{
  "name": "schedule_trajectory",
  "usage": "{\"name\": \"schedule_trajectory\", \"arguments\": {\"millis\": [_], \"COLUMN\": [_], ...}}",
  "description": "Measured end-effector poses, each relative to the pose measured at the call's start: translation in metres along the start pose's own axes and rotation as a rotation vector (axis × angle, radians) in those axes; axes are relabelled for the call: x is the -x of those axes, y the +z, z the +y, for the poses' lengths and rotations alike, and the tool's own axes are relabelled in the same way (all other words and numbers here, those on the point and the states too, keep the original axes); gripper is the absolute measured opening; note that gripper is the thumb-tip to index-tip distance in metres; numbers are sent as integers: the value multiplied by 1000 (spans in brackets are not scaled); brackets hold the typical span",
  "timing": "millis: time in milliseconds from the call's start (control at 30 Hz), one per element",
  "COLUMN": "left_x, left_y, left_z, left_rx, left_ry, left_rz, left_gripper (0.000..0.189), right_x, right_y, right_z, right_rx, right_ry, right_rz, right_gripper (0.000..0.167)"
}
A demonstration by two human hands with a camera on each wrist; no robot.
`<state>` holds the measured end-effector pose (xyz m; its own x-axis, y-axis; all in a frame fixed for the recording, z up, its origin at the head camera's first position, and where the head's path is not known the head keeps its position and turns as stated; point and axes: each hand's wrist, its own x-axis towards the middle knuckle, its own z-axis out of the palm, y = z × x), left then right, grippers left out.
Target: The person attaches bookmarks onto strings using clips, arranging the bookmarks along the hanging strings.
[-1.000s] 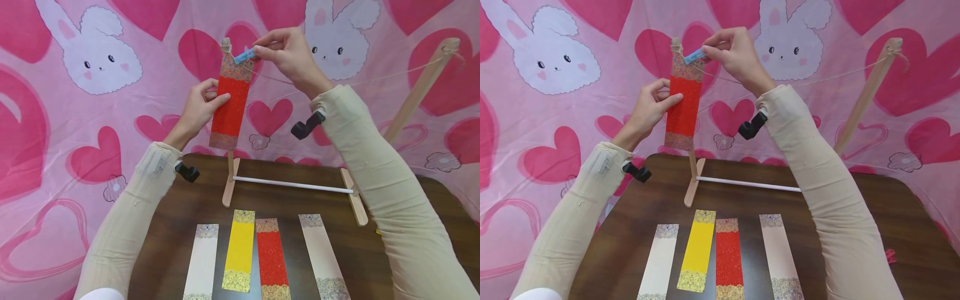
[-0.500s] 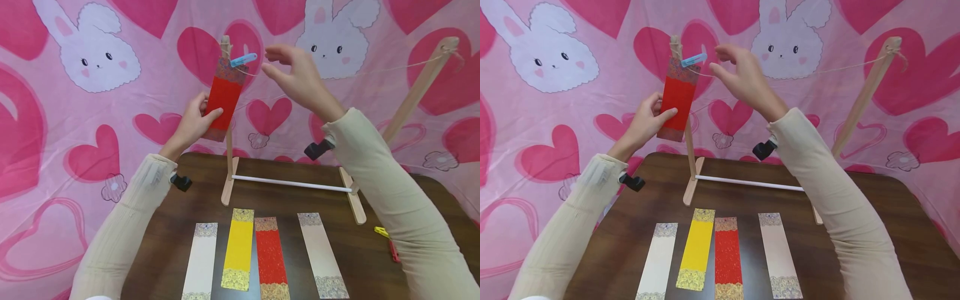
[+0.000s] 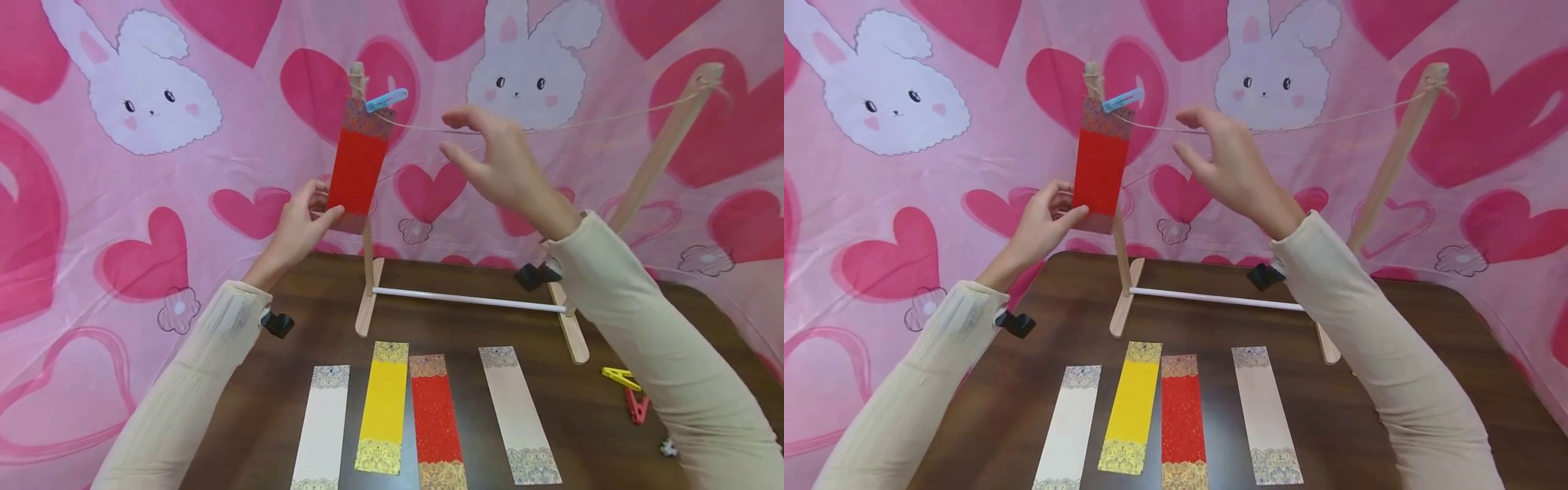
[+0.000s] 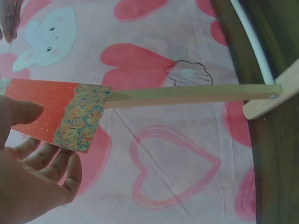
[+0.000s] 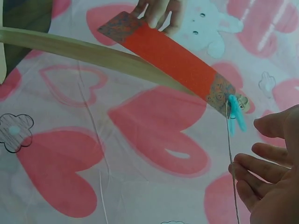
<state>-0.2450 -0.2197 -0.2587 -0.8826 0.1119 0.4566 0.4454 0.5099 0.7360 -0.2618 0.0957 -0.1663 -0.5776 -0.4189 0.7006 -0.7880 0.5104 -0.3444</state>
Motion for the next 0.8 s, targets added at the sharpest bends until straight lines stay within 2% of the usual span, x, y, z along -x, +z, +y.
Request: {"name": "schedule_trajectory", "arguments": {"millis": [233,433,633,800], "left_x": [22,35,47,60], "left_y": [-4,-5,-1,-1], "left_z": [-5,-4,-5,-5], "left_rx": [-125,-159,-162,-172], "left_ry": [46,78,118,130], "left_rz": [70,134,140,130], "left_gripper": [45,45,42,42], "right_x": [19,26,42,60], "right_y": [-2,-4,-14,-23], "right_z": [-2,-10,-16,-11], "right_rx": [19,30,16,67], "right_ry": [-70,-147,-167,-216], "right_rz": [34,113,214,225], "right_gripper": [39,38,36,33]}}
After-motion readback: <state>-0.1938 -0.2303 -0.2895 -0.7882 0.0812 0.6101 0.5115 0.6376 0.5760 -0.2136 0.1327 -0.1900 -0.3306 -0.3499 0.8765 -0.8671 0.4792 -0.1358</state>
